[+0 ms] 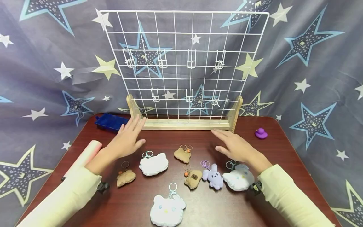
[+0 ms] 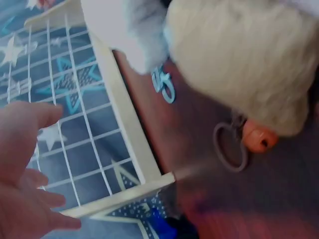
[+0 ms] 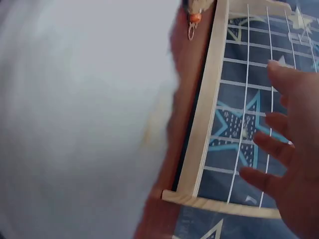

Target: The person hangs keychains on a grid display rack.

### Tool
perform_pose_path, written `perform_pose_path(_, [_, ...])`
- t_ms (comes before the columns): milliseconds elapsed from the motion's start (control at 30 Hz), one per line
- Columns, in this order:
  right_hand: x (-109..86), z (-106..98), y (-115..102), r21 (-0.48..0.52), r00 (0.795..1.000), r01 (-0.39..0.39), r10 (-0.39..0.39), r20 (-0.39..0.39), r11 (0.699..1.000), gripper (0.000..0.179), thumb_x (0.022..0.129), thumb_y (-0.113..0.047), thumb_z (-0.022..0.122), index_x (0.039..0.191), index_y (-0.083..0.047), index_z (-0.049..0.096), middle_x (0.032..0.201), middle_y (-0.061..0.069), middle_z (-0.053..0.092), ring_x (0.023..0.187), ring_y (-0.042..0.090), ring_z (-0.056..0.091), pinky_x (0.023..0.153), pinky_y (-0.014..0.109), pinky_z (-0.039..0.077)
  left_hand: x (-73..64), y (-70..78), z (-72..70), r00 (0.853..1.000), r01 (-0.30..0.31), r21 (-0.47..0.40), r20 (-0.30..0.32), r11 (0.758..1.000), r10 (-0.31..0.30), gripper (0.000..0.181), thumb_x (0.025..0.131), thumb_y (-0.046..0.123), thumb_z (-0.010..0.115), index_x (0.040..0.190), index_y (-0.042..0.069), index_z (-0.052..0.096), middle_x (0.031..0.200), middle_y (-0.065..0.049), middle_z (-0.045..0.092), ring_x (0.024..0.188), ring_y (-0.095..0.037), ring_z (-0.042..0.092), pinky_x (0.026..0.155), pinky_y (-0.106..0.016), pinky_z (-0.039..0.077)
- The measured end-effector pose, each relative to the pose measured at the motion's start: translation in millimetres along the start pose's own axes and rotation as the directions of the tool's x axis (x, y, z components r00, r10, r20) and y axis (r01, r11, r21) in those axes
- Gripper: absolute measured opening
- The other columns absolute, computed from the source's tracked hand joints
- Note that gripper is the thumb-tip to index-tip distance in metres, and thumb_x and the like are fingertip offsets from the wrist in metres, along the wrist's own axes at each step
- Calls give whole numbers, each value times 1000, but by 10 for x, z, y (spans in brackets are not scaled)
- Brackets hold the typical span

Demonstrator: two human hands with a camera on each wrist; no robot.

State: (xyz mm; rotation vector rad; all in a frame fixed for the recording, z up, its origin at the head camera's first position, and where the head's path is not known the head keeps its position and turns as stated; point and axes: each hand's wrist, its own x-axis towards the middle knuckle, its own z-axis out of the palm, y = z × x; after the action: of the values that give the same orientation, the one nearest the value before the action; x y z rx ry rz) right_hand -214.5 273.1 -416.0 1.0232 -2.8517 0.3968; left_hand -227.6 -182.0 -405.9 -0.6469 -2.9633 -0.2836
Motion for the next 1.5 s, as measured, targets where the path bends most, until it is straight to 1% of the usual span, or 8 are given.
perform_pose_path(133, [-59, -32, 102, 60, 999, -21, 23, -27, 998, 61, 98, -24, 68, 152, -4, 46, 143, 20, 60, 134, 40, 56, 109, 57, 44, 88, -82, -127, 984, -7, -91, -180, 996, -10, 85, 94, 22, 68, 163, 5, 20, 167, -27, 20, 150, -49, 29, 116, -65, 32])
perform_pose_path(333, [-202, -14, 289, 131, 998, -29, 35, -45, 991, 52, 95, -15, 71, 143, -2, 56, 124, 14, 73, 120, 34, 66, 100, 54, 50, 245, -243, -207, 918, 4, -281, -380, 960, -115, 75, 94, 15, 63, 159, -1, 29, 157, -29, 37, 144, -45, 40, 118, -57, 34])
perform_pose_path(500, [-275, 72, 430, 186, 999, -26, 29, -12, 982, 46, 95, -15, 72, 138, -3, 61, 112, 10, 77, 106, 27, 72, 91, 49, 55, 344, -404, -207, 893, 76, -399, -381, 914, -241, 75, 94, 18, 62, 160, 3, 29, 152, -30, 43, 143, -42, 41, 118, -55, 33])
perform_pose_path(700, [-352, 130, 586, 278, 996, -77, 59, 72, 958, 37, 94, -14, 72, 130, -5, 68, 96, -4, 76, 90, 4, 66, 80, 33, 55, 512, -497, -247, 904, 125, -457, -314, 881, -291, 77, 98, 25, 61, 163, 10, 23, 150, -31, 44, 133, -44, 48, 112, -58, 38])
perform_pose_path(867, [-393, 214, 683, 375, 988, -96, 43, 145, 922, 32, 91, -8, 74, 123, -6, 72, 85, -7, 74, 80, -2, 62, 74, 25, 51, 640, -526, -273, 896, 134, -483, -313, 865, -313, 75, 98, 23, 61, 162, 9, 25, 142, -32, 50, 123, -44, 53, 110, -57, 39])
perform_pose_path(1033, [-433, 306, 707, 447, 972, -145, 42, 233, 883, 29, 89, -10, 77, 118, -8, 74, 78, -10, 69, 72, -1, 58, 68, 21, 48, 710, -534, -278, 870, 158, -499, -338, 852, -359, 67, 95, 20, 62, 157, 7, 38, 124, -30, 61, 113, -42, 59, 108, -54, 41])
perform_pose_path(1167, [-412, 339, 682, 467, 963, -163, 39, 265, 869, 28, 87, -9, 78, 115, -8, 76, 79, -6, 69, 71, -1, 56, 65, 20, 47, 718, -568, -274, 851, 185, -520, -339, 834, -400, 59, 96, 17, 63, 153, 9, 47, 125, -25, 67, 111, -39, 65, 108, -50, 43])
perform_pose_path(1500, [-366, 384, 667, 424, 961, -97, -27, 276, 900, 26, 81, -5, 82, 104, -14, 79, 75, -13, 64, 72, -4, 55, 66, 20, 46, 772, -669, -189, 803, 124, -533, -441, 837, -400, 47, 94, 8, 68, 140, 11, 61, 113, -18, 76, 98, -34, 74, 92, -45, 56])
